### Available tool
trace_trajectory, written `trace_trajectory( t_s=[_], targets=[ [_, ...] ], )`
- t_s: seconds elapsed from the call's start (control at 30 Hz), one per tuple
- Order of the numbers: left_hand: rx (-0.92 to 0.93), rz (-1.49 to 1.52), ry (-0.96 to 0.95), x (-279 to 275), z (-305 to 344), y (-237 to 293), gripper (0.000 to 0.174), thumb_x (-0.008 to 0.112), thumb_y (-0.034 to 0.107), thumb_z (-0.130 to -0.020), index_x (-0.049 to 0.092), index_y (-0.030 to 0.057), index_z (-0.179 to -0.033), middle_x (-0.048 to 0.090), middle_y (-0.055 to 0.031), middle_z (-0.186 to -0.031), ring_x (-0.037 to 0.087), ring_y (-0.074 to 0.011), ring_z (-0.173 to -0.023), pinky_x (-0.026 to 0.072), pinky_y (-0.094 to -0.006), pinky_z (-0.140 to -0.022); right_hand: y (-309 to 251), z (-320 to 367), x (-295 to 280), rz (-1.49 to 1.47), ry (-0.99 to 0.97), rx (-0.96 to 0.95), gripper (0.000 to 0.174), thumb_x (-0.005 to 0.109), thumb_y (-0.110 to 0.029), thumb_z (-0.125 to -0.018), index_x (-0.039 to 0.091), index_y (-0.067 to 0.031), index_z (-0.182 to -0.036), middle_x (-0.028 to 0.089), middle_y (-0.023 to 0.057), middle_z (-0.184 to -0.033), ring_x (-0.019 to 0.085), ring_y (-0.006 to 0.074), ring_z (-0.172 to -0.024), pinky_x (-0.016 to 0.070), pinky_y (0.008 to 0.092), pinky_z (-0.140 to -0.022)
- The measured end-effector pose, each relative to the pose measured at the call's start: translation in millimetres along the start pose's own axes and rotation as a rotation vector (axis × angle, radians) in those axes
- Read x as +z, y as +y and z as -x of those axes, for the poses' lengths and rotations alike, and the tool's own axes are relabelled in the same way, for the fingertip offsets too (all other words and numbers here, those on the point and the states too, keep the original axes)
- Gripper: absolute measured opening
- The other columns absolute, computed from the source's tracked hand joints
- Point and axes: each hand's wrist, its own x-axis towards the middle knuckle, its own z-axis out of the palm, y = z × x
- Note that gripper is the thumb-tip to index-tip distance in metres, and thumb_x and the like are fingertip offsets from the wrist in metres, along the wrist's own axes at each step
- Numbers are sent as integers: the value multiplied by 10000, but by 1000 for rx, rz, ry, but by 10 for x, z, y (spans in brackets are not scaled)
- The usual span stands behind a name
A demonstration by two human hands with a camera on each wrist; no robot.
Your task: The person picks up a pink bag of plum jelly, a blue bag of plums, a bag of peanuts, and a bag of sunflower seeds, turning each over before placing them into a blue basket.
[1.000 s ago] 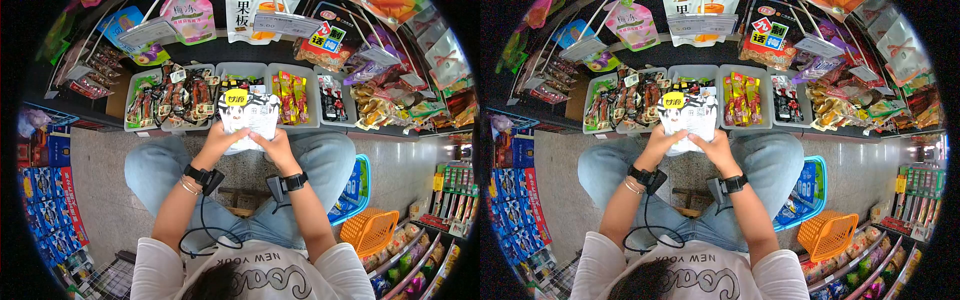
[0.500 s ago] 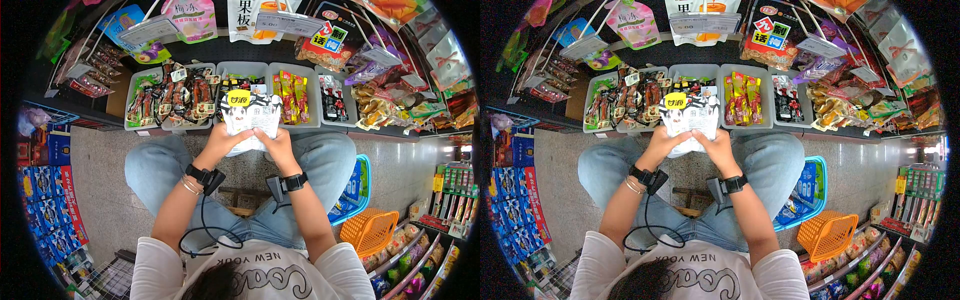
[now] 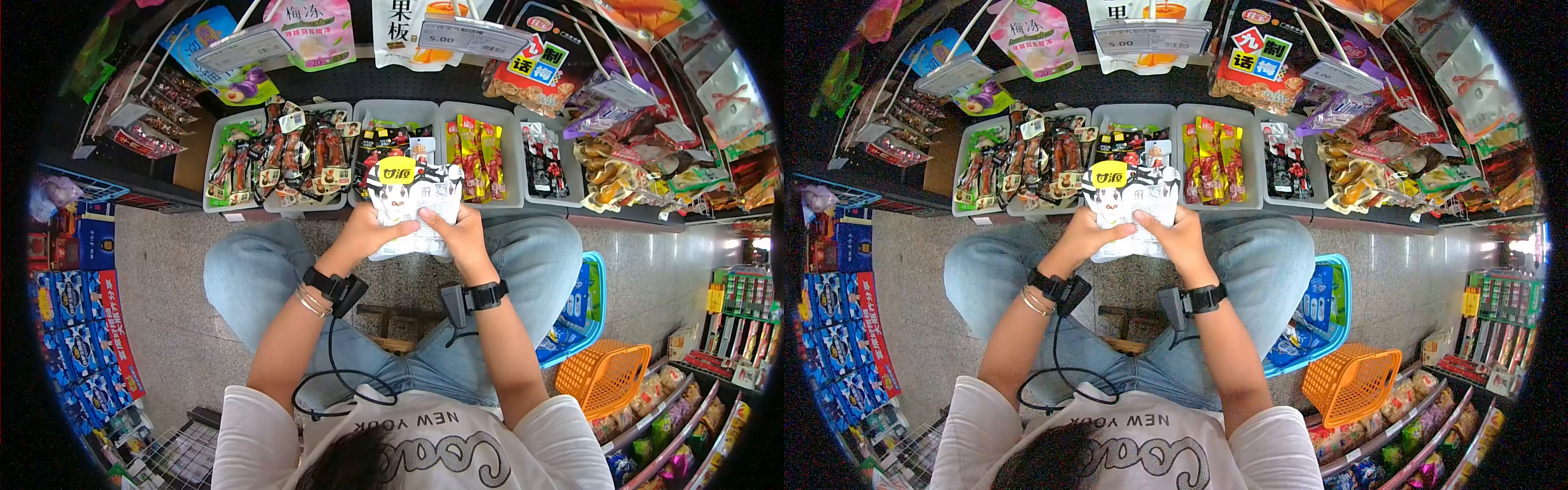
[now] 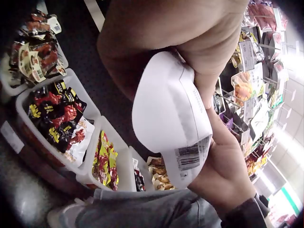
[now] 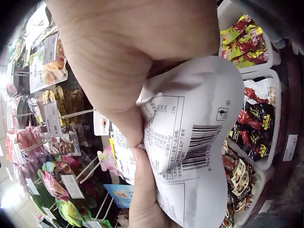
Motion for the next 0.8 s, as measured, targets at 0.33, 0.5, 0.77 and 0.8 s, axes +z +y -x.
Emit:
trace_trajectory(
  t_s=[0.33,0.5,0.77,0.8],
  targets=[
    [-21,-21,-16,-6,5,25,343,731,81,-776,601,1,-1083,651,-37,-990,596,-100,-870,489,-256,-768,0,-10,14,-72,-10,9,230,720,-115,-796,662,16,-976,677,54,-912,599,81,-796,492,243,-702],
    [-14,-9,39,22,21,67,338,721,111,-794,597,-4,-1086,648,-44,-1000,596,-98,-868,488,-251,-757,-18,-26,18,-85,4,-7,227,721,-120,-797,661,18,-967,677,54,-905,599,82,-791,493,243,-697],
    [49,-21,108,33,26,68,291,712,137,-806,621,-1,-1046,649,-34,-933,592,-86,-806,480,-233,-710,-11,-23,30,-61,-50,-18,229,719,-111,-798,664,20,-977,682,55,-909,608,82,-794,500,241,-696],
    [44,-38,117,24,32,112,278,709,140,-808,627,-1,-1033,648,-29,-912,587,-81,-784,476,-230,-691,-8,-20,29,-51,-64,-24,227,718,-106,-798,664,20,-979,683,56,-910,610,82,-795,501,241,-697]
  ],
)
